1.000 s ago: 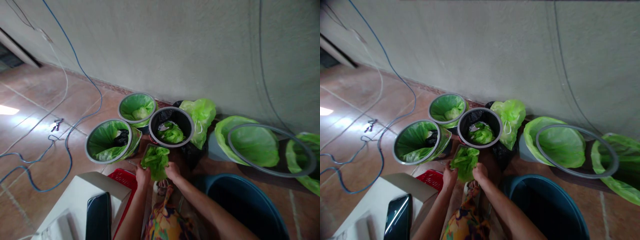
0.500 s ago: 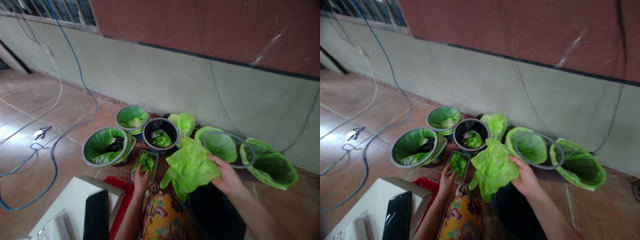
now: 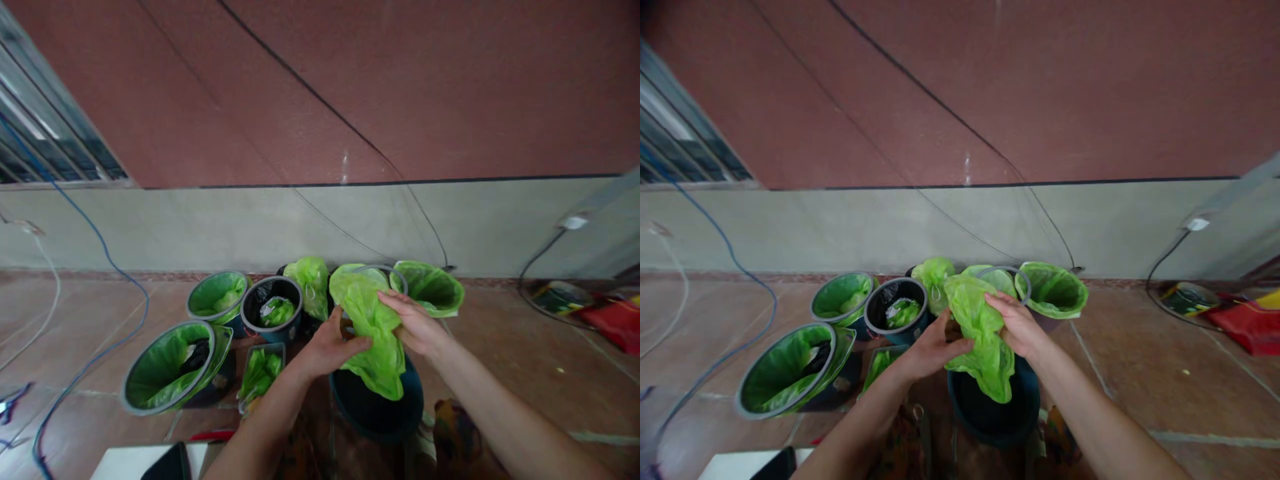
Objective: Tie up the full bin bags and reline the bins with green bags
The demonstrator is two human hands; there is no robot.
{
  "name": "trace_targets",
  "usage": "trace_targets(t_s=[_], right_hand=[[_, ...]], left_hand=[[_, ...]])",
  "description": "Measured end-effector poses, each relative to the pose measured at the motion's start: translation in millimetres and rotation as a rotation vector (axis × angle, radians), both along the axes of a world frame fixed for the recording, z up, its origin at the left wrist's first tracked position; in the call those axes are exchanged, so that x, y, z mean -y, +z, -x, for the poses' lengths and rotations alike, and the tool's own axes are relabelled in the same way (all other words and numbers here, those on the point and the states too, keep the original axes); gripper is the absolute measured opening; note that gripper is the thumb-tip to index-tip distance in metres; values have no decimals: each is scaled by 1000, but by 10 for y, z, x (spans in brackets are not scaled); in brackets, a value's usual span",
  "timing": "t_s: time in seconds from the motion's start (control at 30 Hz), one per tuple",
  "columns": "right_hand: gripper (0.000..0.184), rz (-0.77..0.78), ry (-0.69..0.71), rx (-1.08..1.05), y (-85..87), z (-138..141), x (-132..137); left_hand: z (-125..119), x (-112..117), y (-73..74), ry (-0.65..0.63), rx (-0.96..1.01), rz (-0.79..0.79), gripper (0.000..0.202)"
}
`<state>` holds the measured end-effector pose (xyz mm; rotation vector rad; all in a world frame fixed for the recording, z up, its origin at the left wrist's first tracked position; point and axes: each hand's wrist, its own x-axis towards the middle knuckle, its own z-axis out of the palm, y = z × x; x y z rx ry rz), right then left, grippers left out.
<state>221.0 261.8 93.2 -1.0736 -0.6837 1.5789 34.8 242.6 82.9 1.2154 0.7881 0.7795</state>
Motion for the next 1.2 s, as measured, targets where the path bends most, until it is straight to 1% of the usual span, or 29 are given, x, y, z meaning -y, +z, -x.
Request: trace_targets(t_s=[0.1, 0.17, 0.23, 0.27, 0.37, 0.4, 0.43, 0.47, 0.53, 0.67, 0.8, 0.9, 1.03, 1.1, 1.17, 1.2], right_hand=[[27, -78, -120, 21, -80, -192, -39], [30, -93, -121, -4, -137, -262, -40], [31, -95, -90, -27, -185, -275, -24], [32, -102, -74, -24, -203, -266, -16], [33, -155, -46, 18, -235, -239, -21], [33, -166, -46, 30, -242, -249, -37], [33, -167, -57, 44, -249, -273, -59], [33, -158, -83, 61, -257, -313, -86], [33, -127, -170, 101, -273, -435, -148], [32, -80, -312, 123, -250, -766, -241], [30, -54, -341, 222, -144, -1084, -238], [29, -88, -334, 345, -105, -1261, -194], [28, -126, -353, 414, -158, -1426, -168], [27, -127, -409, 413, -203, -1496, -187], [25, -113, -463, 402, -248, -1531, -211], [24, -90, -463, 394, -273, -1520, -215]], left_hand=[[-246, 50, 5, 59, 99, 111, 86], [-396, 72, -47, 55, 120, 143, 85], [-546, 67, -163, 80, 66, 110, 78], [-616, 53, -238, 132, 4, 68, 69], [-762, -30, -468, 312, -205, -66, 24], [-779, -66, -525, 340, -234, -78, 15], [-778, -104, -564, 354, -237, -74, 14], [-760, -142, -585, 364, -220, -62, 16], [-682, -210, -578, 386, -169, -23, 22], [-451, -307, -466, 440, -94, 76, 29], [-230, -372, -352, 598, -23, 102, 26], [-87, -395, -272, 701, 42, 129, 28], [77, -398, -175, 772, 95, 151, 36], [157, -411, -153, 865, 104, 148, 35], [235, -440, -159, 981, 88, 139, 29], [270, -457, -170, 1026, 76, 132, 27]])
